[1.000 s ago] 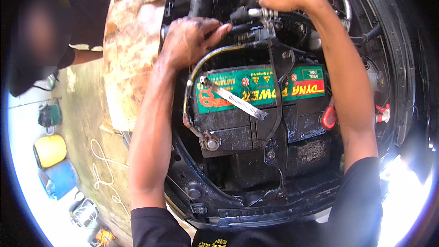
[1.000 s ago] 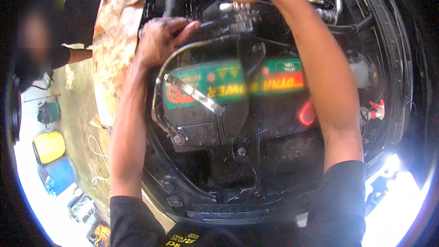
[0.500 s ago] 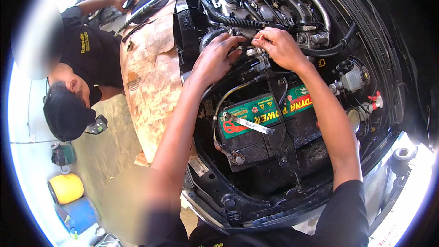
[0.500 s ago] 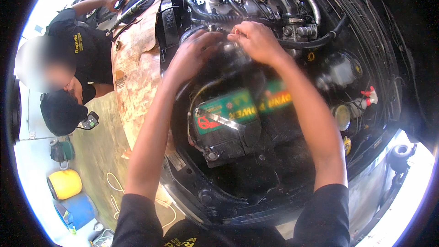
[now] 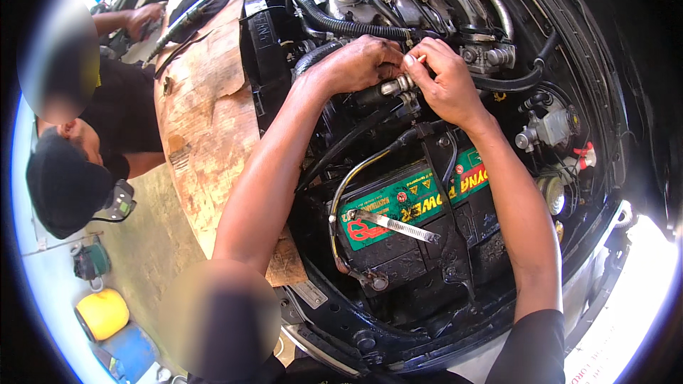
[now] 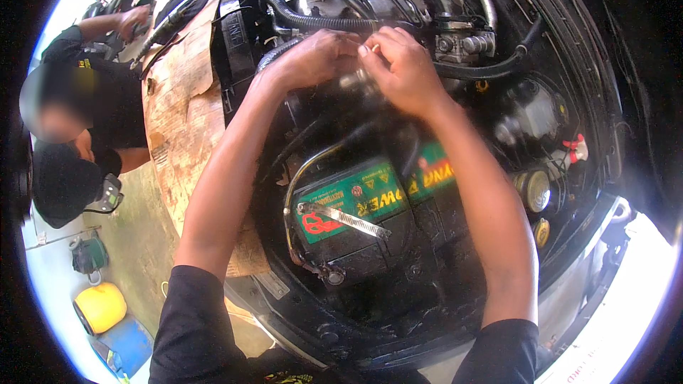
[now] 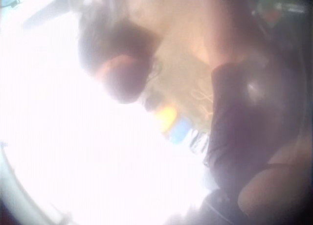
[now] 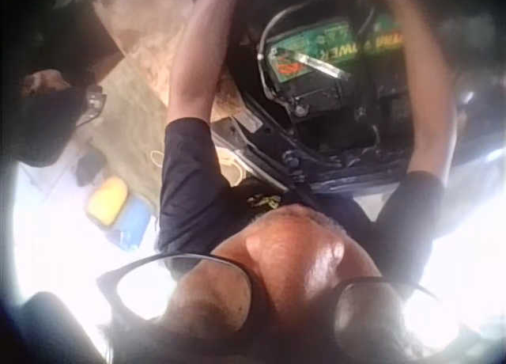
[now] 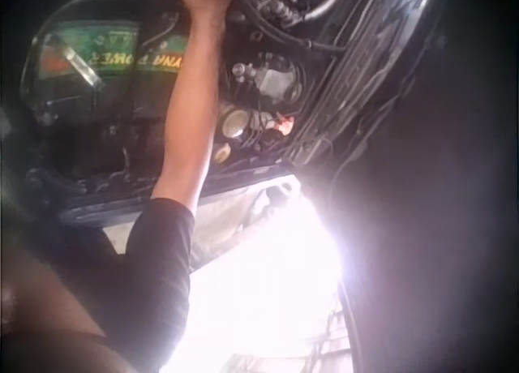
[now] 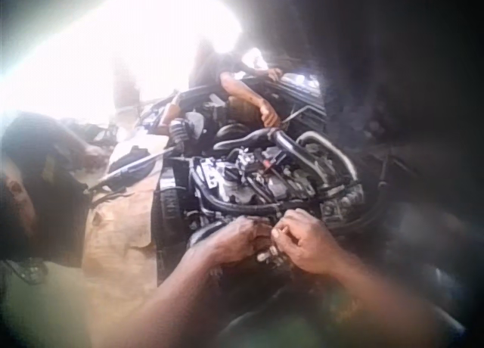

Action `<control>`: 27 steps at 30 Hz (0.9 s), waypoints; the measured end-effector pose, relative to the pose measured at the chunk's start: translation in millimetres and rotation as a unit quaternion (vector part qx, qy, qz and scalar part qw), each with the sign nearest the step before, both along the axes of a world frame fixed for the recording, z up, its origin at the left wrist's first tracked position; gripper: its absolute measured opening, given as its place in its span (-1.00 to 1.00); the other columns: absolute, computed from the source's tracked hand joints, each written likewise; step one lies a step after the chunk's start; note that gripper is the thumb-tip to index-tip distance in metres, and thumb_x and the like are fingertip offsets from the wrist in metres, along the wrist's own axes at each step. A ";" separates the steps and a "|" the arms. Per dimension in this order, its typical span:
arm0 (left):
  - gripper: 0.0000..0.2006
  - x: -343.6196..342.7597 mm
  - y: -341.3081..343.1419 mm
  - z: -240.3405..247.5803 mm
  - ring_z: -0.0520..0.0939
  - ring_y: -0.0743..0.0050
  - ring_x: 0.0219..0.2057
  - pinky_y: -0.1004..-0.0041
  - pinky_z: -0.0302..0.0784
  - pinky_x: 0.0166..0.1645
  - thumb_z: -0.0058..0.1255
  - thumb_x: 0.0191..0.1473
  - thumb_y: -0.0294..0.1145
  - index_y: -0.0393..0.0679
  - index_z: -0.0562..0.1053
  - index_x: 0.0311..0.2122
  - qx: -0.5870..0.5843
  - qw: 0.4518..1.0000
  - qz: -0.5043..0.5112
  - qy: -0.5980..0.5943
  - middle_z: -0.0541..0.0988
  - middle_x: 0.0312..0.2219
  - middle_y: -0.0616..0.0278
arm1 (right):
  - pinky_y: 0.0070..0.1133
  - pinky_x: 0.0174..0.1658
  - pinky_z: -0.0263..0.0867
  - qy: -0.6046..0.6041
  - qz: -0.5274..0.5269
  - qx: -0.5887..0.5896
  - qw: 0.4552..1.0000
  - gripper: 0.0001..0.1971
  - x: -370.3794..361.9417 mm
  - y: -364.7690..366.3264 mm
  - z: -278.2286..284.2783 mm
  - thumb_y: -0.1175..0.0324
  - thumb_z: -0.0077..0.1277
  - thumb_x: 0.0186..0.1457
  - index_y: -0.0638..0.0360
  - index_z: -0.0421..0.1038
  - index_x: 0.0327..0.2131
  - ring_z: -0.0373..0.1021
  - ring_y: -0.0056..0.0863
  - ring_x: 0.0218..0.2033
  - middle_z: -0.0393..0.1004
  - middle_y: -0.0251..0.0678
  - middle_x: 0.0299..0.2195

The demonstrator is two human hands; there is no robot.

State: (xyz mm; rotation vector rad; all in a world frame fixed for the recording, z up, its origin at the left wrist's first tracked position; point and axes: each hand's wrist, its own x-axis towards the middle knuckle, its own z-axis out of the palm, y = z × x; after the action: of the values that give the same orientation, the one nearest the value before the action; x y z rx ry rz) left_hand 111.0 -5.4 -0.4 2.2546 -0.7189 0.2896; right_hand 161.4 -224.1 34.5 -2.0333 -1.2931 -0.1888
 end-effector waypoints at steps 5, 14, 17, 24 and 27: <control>-0.67 -5.9 9.0 -3.9 0.69 -0.15 -0.01 0.12 0.60 0.09 0.16 0.05 -0.66 -0.31 0.58 -0.02 -0.005 1.000 0.000 -0.009 0.68 -0.04 -0.10 | -0.18 -0.04 0.36 -0.091 0.019 -0.040 0.995 -0.77 -7.2 18.2 8.7 0.30 0.03 0.37 0.28 0.47 -0.29 0.43 0.01 -0.18 0.50 -0.05 -0.30; -0.75 -2.5 -2.6 -0.5 0.70 -0.18 -0.28 0.12 0.58 -0.20 0.18 0.33 -0.28 -0.27 0.60 -0.08 -0.069 0.995 0.056 0.049 0.67 -0.30 -0.19 | -0.27 0.05 0.43 -0.078 -0.067 -0.080 0.991 -0.73 -45.7 -10.7 46.5 0.28 0.14 0.32 0.17 0.48 0.01 0.49 -0.10 -0.04 0.44 -0.16 -0.01; -0.68 -8.2 -13.1 9.1 0.66 -0.23 -0.32 0.12 0.55 -0.25 0.13 0.39 -0.19 -0.32 0.59 -0.19 -0.020 0.998 0.055 -0.019 0.64 -0.37 -0.17 | -0.26 0.07 0.43 -0.178 -0.074 -0.189 0.963 -0.66 -88.7 -54.9 100.9 0.31 0.19 0.27 0.14 0.50 0.07 0.49 -0.14 0.02 0.45 -0.21 0.00; -0.69 -13.6 -19.0 10.1 0.66 -0.26 -0.33 0.07 0.55 -0.28 0.13 0.37 -0.32 -0.37 0.56 -0.36 -0.056 0.990 0.130 0.000 0.59 -0.36 -0.11 | -0.31 -0.05 0.45 -0.035 -0.199 -0.215 0.955 -0.72 -188.3 -152.8 125.9 0.46 0.22 0.19 0.24 0.57 -0.02 0.54 -0.08 -0.12 0.53 -0.13 -0.13; -0.83 -28.9 -11.1 11.0 0.69 -0.24 -0.25 0.12 0.63 -0.18 0.18 0.30 -0.38 -0.31 0.57 -0.24 -0.054 0.995 0.060 -0.061 0.62 -0.31 -0.09 | -0.29 -0.12 0.44 -0.043 -0.238 -0.213 0.947 -0.74 -209.2 -164.5 112.1 0.49 0.22 0.18 0.24 0.59 -0.04 0.54 -0.10 -0.17 0.55 -0.12 -0.17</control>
State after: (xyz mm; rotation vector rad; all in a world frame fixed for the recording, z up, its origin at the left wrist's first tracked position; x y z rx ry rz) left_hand 82.1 -16.5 10.6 2.1935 -0.6165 0.5164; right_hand -47.8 -388.5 146.6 -2.7203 -0.9233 -0.2355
